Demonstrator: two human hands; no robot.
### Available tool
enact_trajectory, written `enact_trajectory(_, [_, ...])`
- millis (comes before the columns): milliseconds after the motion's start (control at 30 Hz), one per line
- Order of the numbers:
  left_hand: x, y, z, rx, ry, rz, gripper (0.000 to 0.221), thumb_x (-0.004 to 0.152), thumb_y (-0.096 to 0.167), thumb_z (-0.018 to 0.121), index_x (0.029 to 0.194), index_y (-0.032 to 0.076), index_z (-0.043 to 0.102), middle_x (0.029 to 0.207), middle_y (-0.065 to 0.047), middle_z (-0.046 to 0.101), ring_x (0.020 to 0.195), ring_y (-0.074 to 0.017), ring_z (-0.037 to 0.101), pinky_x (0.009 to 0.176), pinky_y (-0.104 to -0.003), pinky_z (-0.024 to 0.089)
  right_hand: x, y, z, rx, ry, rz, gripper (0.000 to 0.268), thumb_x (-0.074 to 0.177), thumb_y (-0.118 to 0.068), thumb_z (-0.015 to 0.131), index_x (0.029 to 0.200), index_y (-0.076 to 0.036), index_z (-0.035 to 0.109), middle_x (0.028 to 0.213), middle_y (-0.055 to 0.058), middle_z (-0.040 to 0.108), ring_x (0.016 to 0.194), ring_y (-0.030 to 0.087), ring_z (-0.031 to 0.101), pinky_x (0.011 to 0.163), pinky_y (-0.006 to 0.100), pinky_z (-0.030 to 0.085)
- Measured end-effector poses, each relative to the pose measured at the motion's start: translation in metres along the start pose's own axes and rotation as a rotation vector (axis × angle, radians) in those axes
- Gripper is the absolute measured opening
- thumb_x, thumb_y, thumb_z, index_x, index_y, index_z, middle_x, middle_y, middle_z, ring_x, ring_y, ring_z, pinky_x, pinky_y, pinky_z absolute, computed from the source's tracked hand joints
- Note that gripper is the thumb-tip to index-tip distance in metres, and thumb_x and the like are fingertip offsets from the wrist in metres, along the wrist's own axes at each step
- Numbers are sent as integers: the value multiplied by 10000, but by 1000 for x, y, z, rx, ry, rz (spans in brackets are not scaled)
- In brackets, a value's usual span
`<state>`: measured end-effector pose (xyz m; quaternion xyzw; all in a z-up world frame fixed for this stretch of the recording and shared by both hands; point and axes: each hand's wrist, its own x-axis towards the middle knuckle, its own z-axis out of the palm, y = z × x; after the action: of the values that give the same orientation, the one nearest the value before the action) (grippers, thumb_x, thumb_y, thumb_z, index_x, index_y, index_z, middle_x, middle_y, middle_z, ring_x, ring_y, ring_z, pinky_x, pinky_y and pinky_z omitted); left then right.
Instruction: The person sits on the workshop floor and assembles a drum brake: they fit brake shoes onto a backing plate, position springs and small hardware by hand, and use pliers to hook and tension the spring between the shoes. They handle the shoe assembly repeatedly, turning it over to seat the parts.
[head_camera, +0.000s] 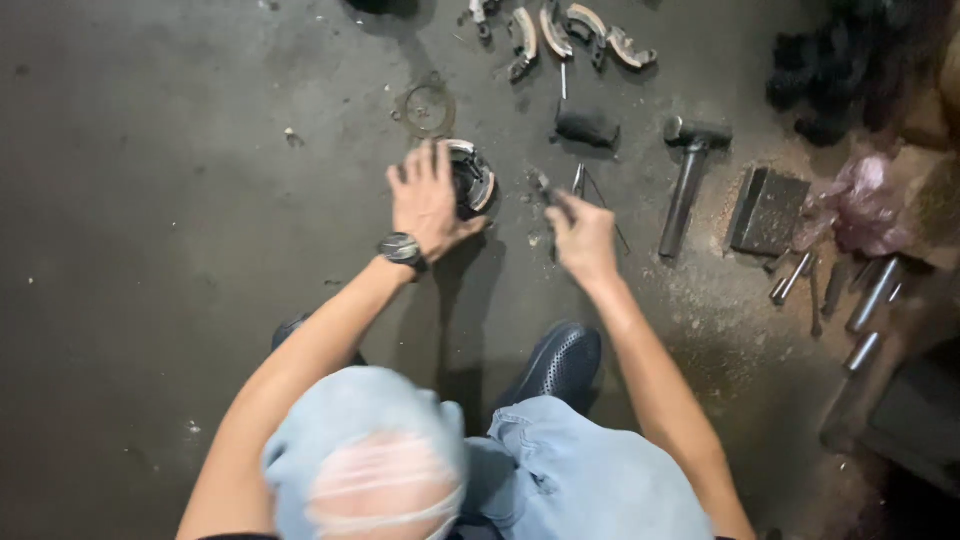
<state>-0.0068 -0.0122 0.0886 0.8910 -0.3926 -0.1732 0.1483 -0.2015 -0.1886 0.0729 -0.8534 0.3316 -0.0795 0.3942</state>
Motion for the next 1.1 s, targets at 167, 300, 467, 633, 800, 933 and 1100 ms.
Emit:
enact_trajectory(167, [10,-21,66,28,16,-9,1214,694,621,864,1520,-74,306,1519,-287,387,1368,-410,403,1070,-644,355,3,-63,6,-163,-131,38,363,917,-98,707,1250,47,697,1001,227,750,877,302,757,779,402,602])
enact_trajectory(300, [3,-28,18,80,-131,209,1302,568,531,905,1553,-40,274,1578,-243,354,1436,-382,370,1105,-624,345,12,-64,22,12,-98,228,336,953,-166,686,1249,-8,675,861,146,749,600,184,717,508,360,538])
enact_trajectory(467, [5,-26,24,-66,-49,168,1249,617,568,897,1492,-98,306,1529,-277,371,1389,-413,378,1072,-668,331,28,-46,47,-19,184,-156,184,1001,-126,704,1073,36,753,852,127,769,717,152,721,661,306,559])
enact_trajectory(633, [8,-30,33,-1,-112,126,1174,680,566,868,1481,-120,352,1482,-275,418,1358,-408,411,1074,-664,344,26,-100,32,160,118,-73,229,1017,-152,609,1069,8,765,786,88,743,639,131,676,581,288,510])
enact_trajectory(800, [8,-32,38,-21,19,184,1137,692,579,845,1462,-122,389,1442,-258,452,1320,-396,438,1035,-646,374,32,-53,62,112,-81,-289,192,1063,-116,622,1059,46,723,828,115,725,783,146,690,699,315,541])
enact_trajectory(933, [1,-36,44,-11,-52,149,1169,645,604,843,1447,-117,392,1440,-247,445,1316,-388,431,1016,-644,378,25,-122,41,132,46,-168,201,1048,-112,608,943,34,697,738,107,683,684,128,624,605,308,501])
enact_trajectory(1100, [9,-35,40,-19,27,197,1134,690,596,836,1461,-112,400,1451,-254,447,1320,-390,437,1039,-629,384,30,-100,52,36,-223,-2,165,975,-83,588,969,28,710,712,82,680,608,152,599,552,313,465])
